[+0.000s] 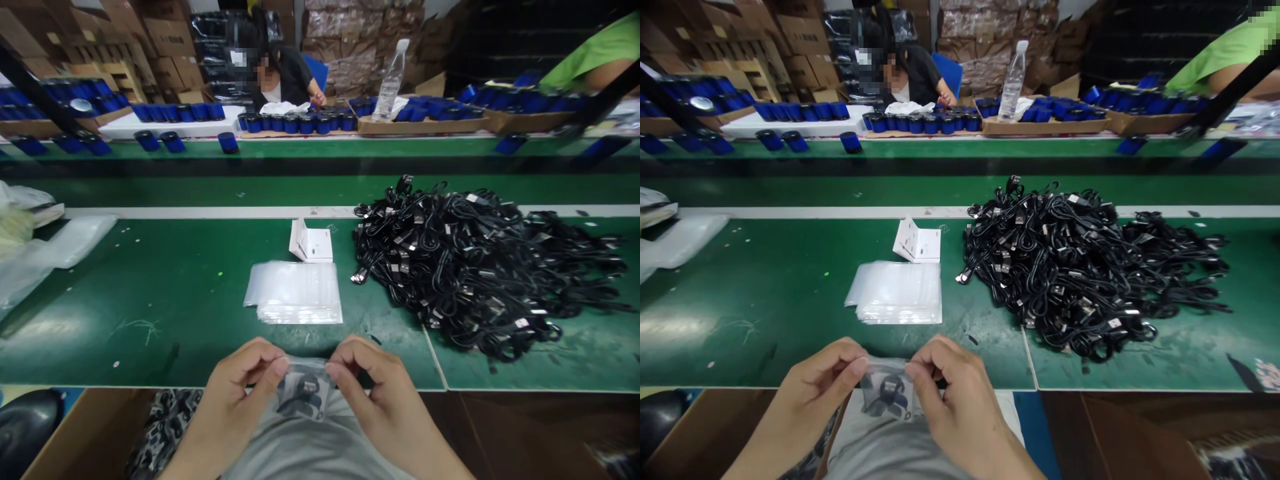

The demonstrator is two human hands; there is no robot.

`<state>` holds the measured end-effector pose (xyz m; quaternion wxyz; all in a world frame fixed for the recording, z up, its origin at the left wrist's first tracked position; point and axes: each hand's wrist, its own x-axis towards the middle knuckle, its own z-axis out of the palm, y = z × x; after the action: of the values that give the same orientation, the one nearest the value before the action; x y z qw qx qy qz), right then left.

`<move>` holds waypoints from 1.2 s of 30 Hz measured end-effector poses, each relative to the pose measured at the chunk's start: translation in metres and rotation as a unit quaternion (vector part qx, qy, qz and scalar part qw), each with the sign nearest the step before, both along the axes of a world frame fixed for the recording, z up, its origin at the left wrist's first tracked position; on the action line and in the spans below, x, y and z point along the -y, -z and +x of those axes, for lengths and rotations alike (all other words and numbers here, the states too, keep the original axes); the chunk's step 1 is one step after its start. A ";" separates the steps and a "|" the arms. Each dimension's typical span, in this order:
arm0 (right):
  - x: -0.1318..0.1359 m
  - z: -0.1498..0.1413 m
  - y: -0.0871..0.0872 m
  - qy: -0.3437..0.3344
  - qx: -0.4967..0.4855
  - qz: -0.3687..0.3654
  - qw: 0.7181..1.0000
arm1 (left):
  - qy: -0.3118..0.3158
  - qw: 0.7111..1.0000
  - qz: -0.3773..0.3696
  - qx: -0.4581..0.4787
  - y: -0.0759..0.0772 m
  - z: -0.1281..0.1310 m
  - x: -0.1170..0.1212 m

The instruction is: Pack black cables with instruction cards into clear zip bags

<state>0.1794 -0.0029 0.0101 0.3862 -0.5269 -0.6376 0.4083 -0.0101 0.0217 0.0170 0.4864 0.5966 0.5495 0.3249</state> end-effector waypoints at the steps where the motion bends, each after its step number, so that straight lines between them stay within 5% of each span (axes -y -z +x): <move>1: 0.000 0.000 0.000 0.000 0.003 0.005 1.000 | -0.002 1.000 0.010 0.000 0.001 -0.001 0.000; 9: -0.002 -0.003 0.001 -0.028 -0.003 0.008 1.000 | 0.093 0.995 0.029 -0.014 0.005 -0.007 -0.003; 30: -0.008 -0.033 0.000 -0.062 0.077 0.087 0.991 | 0.096 0.986 0.068 -0.116 0.004 -0.023 0.000; 33: -0.026 -0.033 -0.007 -0.119 0.177 0.160 0.964 | 0.090 0.985 0.024 -0.147 0.002 -0.050 0.002; 36: -0.053 -0.029 -0.003 -0.093 0.369 0.274 0.883 | 0.085 0.977 -0.036 -0.193 0.010 -0.089 0.010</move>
<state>0.1502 0.0498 0.0134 0.2118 -0.4514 -0.8664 0.0273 -0.0990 0.0121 0.0072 0.4183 0.6745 0.5918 0.1408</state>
